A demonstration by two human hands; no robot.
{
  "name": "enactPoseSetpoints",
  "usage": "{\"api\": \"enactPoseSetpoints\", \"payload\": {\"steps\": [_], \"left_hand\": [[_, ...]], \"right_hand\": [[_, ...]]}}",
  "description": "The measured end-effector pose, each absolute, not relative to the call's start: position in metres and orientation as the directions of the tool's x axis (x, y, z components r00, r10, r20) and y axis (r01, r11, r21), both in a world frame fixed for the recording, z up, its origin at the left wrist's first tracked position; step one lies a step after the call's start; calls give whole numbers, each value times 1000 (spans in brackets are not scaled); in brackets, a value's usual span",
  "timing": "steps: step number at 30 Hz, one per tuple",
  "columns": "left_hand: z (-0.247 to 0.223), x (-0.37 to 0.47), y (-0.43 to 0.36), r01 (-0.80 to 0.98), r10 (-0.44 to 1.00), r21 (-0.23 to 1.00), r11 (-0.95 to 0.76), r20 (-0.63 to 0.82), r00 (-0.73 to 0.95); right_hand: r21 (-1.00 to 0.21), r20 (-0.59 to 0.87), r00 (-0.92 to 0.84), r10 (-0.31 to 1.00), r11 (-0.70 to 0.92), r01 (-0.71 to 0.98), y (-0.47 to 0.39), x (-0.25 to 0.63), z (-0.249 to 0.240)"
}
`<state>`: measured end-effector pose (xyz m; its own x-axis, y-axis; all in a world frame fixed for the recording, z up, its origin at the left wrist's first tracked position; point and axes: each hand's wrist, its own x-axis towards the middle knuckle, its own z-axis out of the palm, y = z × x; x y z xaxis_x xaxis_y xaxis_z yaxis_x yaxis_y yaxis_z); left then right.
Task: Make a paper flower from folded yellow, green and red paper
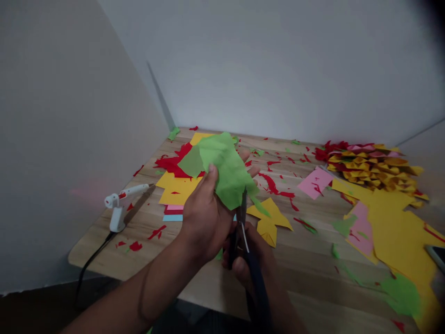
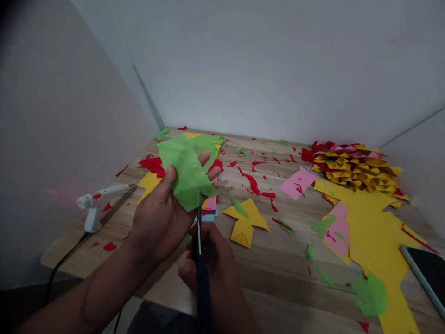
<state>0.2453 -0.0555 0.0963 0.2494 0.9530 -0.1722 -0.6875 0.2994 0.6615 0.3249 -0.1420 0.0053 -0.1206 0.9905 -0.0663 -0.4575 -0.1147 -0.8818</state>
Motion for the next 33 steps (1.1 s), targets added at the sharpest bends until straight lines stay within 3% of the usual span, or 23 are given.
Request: {"api": "enactPoseSetpoints", "payload": {"steps": [24, 33], "left_hand": [[95, 242, -58, -683, 952, 668, 296, -143, 272], [95, 245, -54, -667, 959, 692, 274, -148, 241]], "right_hand": [[-971, -84, 46, 995, -72, -227, -145, 325, -4], [-972, -85, -13, 996, -86, -218, -150, 323, 3]]}}
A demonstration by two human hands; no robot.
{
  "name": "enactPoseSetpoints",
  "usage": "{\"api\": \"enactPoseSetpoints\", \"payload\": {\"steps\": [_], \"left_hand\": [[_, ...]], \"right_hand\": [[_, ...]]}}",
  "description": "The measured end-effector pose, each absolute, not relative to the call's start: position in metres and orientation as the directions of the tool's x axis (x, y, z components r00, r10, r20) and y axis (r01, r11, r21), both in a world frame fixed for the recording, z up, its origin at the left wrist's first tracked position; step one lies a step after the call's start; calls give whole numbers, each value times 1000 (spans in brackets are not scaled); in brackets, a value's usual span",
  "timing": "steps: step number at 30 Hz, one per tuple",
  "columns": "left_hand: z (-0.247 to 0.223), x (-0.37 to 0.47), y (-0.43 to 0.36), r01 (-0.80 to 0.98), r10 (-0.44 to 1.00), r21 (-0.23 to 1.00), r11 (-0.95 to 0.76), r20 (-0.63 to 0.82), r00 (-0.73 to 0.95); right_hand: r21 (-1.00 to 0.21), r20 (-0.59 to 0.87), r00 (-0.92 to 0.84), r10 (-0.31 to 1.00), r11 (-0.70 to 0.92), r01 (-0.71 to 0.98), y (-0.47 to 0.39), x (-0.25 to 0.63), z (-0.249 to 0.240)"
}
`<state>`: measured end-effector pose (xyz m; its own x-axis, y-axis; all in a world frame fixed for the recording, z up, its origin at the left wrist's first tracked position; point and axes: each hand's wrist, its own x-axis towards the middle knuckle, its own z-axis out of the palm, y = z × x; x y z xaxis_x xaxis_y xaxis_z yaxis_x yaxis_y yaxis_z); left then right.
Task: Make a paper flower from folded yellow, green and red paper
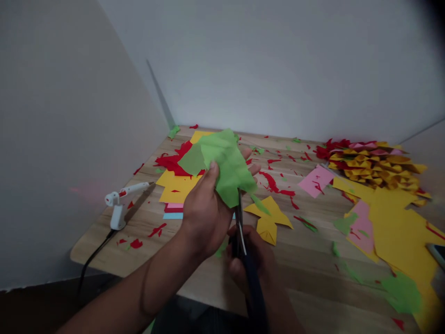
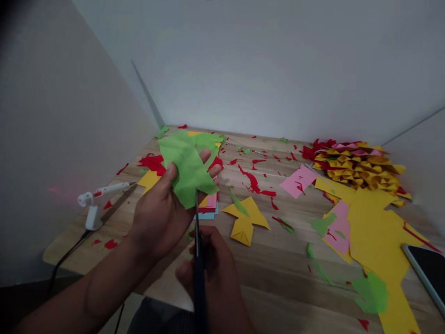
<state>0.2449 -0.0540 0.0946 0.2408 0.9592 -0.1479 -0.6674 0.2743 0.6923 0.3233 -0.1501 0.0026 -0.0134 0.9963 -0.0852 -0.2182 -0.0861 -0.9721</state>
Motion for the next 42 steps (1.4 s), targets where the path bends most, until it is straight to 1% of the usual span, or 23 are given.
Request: {"api": "enactPoseSetpoints", "payload": {"steps": [2, 4, 6, 7, 9, 11, 12, 14, 17, 19, 21, 24, 27, 29, 30, 31, 33, 35, 36, 37, 39, 40, 42], "left_hand": [[94, 243, -50, -653, 965, 712, 257, -147, 218], [94, 239, -45, -637, 968, 732, 242, -143, 204], [94, 232, -38, -607, 967, 755, 246, -151, 205], [92, 228, -34, -587, 967, 771, 247, -152, 206], [86, 219, -21, -537, 971, 814, 222, -135, 196], [75, 208, -5, -479, 981, 860, 175, -108, 164], [69, 204, 3, -447, 983, 879, 167, -113, 144], [55, 195, 16, -416, 977, 885, 210, -169, 132], [40, 189, 24, -366, 972, 903, 223, -176, 157], [36, 189, 22, -307, 978, 936, 173, -128, 162], [36, 189, 19, -255, 977, 955, 154, -109, 181], [40, 189, 15, -247, 959, 943, 222, -165, 231], [46, 186, 13, -257, 935, 921, 292, -218, 281], [49, 183, 14, -249, 929, 919, 306, -231, 289], [50, 181, 14, -240, 931, 923, 300, -228, 287], [51, 179, 14, -224, 935, 933, 283, -216, 283], [53, 176, 12, -167, 946, 962, 216, -163, 280], [54, 176, 6, -61, 937, 988, 144, -116, 329], [54, 178, 1, 5, 919, 993, 119, -112, 377], [54, 180, -5, 68, 897, 993, 96, -116, 426], [53, 185, -17, 174, 856, 984, 46, -129, 500], [52, 187, -22, 208, 847, 978, 23, -130, 515], [53, 187, -30, 245, 861, 969, -5, -120, 494]], "right_hand": [[-985, -78, -52, 996, -85, -149, -155, 328, 4], [-992, -105, -74, 992, -109, -62, -159, 335, 3], [-990, -127, -52, 991, -124, 60, -162, 343, 0], [-981, -129, -23, 991, -124, 151, -162, 347, -2], [-927, -99, 44, 994, -108, 359, -160, 352, -7], [-838, -45, 76, 996, -79, 539, -155, 352, -12], [-786, -22, 66, 998, -58, 615, -151, 351, -15], [-693, 15, 11, 1000, 2, 721, -144, 345, -18], [-593, 44, -72, 996, 84, 801, -131, 333, -18], [-538, 31, -116, 993, 115, 835, -122, 324, -14], [-501, -2, -177, 984, 152, 852, -114, 314, -9], [-467, -52, -248, 967, 196, 862, -105, 300, -2], [-415, -82, -243, 967, 188, 890, -101, 291, 0], [-419, -71, -249, 966, 197, 886, -99, 293, 0], [-447, -48, -250, 967, 203, 871, -98, 297, 0], [-493, -13, -234, 972, 198, 847, -96, 303, 0], [-644, 63, -132, 989, 141, 752, -90, 318, 2], [-834, 82, 31, 996, 51, 549, -81, 334, 4], [-913, 62, 85, 994, 22, 408, -77, 341, 5], [-964, 38, 98, 994, 11, 267, -74, 347, 7], [-997, 23, 61, 998, 19, 68, -69, 359, 10], [-999, 29, 29, 999, 28, 20, -67, 366, 11], [-999, 42, 14, 999, 42, 16, -65, 385, 14]]}}
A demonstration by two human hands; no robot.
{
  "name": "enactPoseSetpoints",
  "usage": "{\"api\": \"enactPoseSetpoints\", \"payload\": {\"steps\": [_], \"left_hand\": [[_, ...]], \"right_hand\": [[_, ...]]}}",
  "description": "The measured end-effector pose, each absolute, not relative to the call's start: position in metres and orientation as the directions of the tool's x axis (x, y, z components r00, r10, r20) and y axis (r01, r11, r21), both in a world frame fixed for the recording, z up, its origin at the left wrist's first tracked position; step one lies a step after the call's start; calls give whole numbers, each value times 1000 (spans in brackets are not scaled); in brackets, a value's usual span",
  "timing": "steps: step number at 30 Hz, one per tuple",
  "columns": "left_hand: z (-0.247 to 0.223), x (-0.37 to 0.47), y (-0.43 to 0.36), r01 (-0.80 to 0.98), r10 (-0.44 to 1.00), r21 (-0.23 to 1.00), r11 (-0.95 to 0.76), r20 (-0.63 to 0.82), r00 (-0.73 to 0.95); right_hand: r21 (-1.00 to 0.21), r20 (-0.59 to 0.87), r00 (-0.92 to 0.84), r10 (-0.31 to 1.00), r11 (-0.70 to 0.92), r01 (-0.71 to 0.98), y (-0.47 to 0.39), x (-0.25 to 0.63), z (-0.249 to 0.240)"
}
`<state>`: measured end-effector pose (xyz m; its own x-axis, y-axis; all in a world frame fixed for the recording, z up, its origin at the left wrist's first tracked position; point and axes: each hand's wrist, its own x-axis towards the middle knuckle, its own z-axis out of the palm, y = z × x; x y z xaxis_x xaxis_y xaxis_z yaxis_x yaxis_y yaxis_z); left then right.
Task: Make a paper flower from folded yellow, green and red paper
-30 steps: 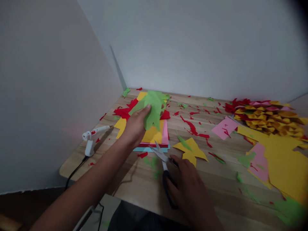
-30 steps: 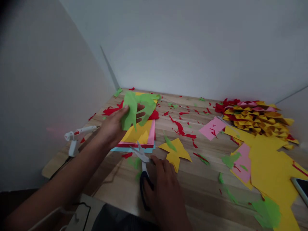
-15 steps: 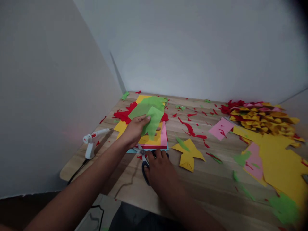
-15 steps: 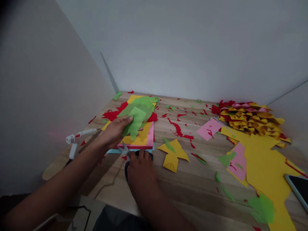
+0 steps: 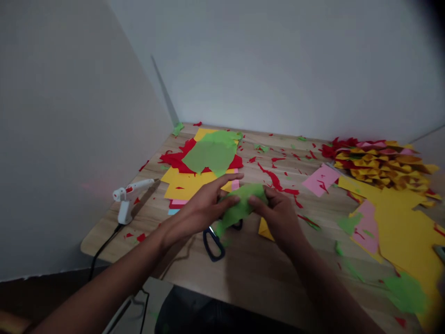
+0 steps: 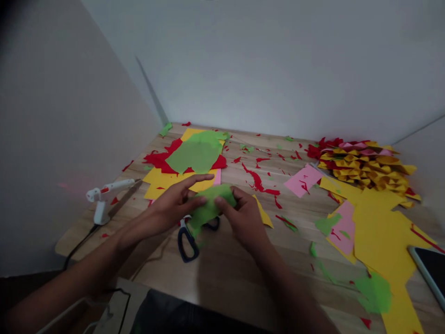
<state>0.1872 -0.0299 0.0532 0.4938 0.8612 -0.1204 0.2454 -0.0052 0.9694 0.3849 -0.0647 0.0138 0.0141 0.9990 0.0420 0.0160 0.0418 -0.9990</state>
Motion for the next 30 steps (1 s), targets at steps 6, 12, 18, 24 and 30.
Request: {"api": "enactPoseSetpoints", "payload": {"steps": [6, 12, 18, 24, 30], "left_hand": [[58, 150, -20, 303, 942, 952, -36, -69, 327], [37, 149, -5, 430, 935, 901, -58, -101, 339], [14, 209, 2, 513, 787, 752, -414, 12, 617], [-19, 263, 35, 465, 565, 467, -752, 95, 820], [-26, 259, 57, 541, 620, 347, -766, 174, 765]], "right_hand": [[-998, 14, 219, 976, -1, 67, -47, 468, 18], [-995, -87, 22, 996, -86, -44, -34, 485, 5], [-915, 45, -8, 999, 45, 400, -22, 484, -20], [-996, -24, 181, 983, -38, 74, -25, 502, -30], [-996, -68, 265, 962, -82, 42, -24, 504, -37]]}}
